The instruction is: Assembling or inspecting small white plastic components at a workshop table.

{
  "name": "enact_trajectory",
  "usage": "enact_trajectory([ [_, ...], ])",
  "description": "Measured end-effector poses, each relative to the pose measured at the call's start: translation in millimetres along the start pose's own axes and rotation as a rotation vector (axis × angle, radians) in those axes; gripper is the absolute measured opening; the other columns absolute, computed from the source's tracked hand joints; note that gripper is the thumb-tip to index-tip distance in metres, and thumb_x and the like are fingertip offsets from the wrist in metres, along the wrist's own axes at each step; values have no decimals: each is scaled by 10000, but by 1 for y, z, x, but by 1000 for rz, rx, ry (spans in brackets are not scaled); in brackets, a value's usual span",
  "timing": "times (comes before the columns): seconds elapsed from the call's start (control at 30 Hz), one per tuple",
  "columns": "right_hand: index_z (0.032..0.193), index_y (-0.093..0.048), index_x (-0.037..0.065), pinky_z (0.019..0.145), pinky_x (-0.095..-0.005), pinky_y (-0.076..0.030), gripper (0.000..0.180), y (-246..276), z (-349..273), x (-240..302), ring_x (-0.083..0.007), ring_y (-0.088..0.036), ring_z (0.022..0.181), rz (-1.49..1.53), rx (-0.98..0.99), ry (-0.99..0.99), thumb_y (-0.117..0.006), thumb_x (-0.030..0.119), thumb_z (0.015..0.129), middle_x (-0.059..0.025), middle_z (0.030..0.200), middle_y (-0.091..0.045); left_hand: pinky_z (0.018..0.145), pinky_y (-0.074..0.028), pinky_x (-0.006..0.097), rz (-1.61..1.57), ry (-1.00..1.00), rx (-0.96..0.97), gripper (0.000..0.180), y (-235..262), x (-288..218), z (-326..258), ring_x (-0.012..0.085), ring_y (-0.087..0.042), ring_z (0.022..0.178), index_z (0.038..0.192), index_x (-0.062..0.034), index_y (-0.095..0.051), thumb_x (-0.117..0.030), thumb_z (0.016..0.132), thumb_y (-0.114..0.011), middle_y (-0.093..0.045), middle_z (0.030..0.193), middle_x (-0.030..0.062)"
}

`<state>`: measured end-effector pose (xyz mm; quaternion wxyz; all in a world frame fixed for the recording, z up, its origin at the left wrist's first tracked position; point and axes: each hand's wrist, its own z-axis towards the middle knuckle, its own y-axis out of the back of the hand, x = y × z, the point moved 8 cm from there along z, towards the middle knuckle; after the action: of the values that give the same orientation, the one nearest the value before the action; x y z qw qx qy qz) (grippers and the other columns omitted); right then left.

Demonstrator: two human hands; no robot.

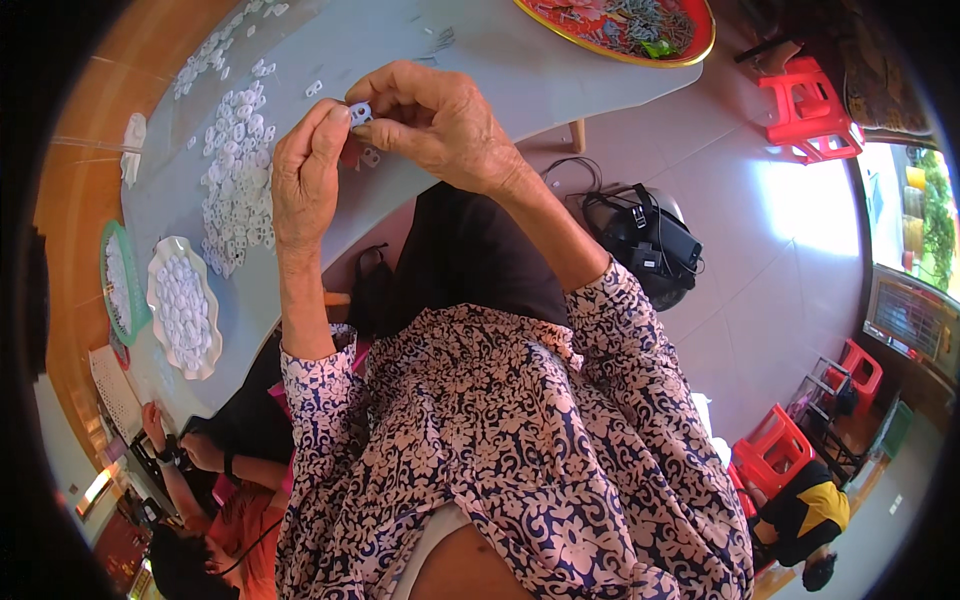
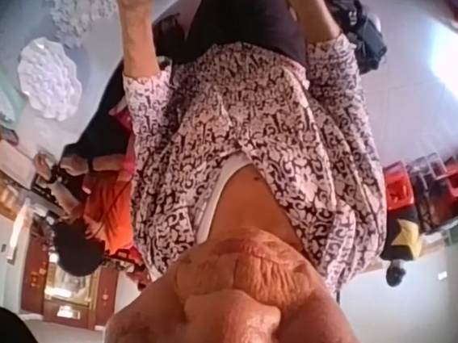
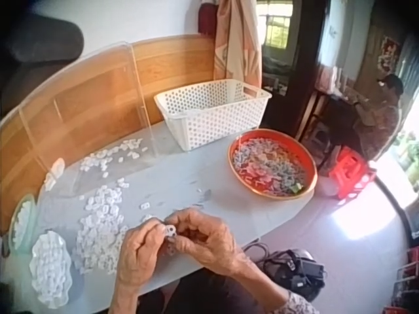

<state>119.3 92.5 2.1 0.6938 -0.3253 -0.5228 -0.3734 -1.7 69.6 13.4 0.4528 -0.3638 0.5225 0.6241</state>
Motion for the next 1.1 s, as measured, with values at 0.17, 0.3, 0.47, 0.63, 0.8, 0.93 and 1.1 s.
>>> enact_trajectory([
  [0.17,1088,-582,-15,666,-193,-468,318,-2,1,-2,-48,-532,716,-56,-8,11,-702,77,808,1,821,-581,520,-372,253,-94,47,-35,324,-2,7,-2,85,-396,559,823,5,-548,-282,955,-480,-441,597,0],
  [0.3,1052,-595,8,588,-181,-417,322,-1,0,5,-24,-472,664,-231,-30,37,-735,91,775,38,752,-537,501,-344,257,-100,40,-37,318,-3,6,-3,93,-363,542,821,9,-536,-274,955,-478,-411,577,3],
  [0.47,990,-593,17,536,-187,-374,283,-3,0,10,-22,-445,615,-270,-12,112,-742,113,770,35,689,-509,488,-313,270,-50,28,-15,317,-2,4,-5,95,-338,541,796,9,-507,-262,955,-471,-380,558,13],
  [0.63,965,-584,11,524,-194,-372,287,-3,-1,15,-31,-444,584,-315,-2,164,-743,147,768,18,667,-504,486,-306,275,-42,21,-4,319,-3,0,-5,92,-322,545,767,9,-480,-249,955,-465,-368,558,15],
  [0.8,914,-558,6,574,-248,-482,258,-4,-1,15,-117,-615,623,-333,-14,108,-729,135,771,-56,698,-646,497,-304,268,-83,39,-13,317,-5,3,-6,84,-321,558,745,6,-456,-235,949,-466,-361,569,8],
  [0.93,910,-555,5,559,-243,-473,258,-3,-2,16,-112,-603,603,-331,-24,128,-729,139,775,-56,685,-638,502,-304,265,-90,35,-9,310,-5,-1,-6,82,-320,565,743,5,-451,-229,945,-463,-358,579,4],
  [1.1,908,-554,4,541,-239,-457,255,-3,-3,14,-99,-578,585,-303,-26,123,-731,128,774,-52,662,-620,508,-306,264,-76,79,25,285,-6,3,-6,84,-316,575,746,1,-449,-211,936,-456,-359,585,7],
])
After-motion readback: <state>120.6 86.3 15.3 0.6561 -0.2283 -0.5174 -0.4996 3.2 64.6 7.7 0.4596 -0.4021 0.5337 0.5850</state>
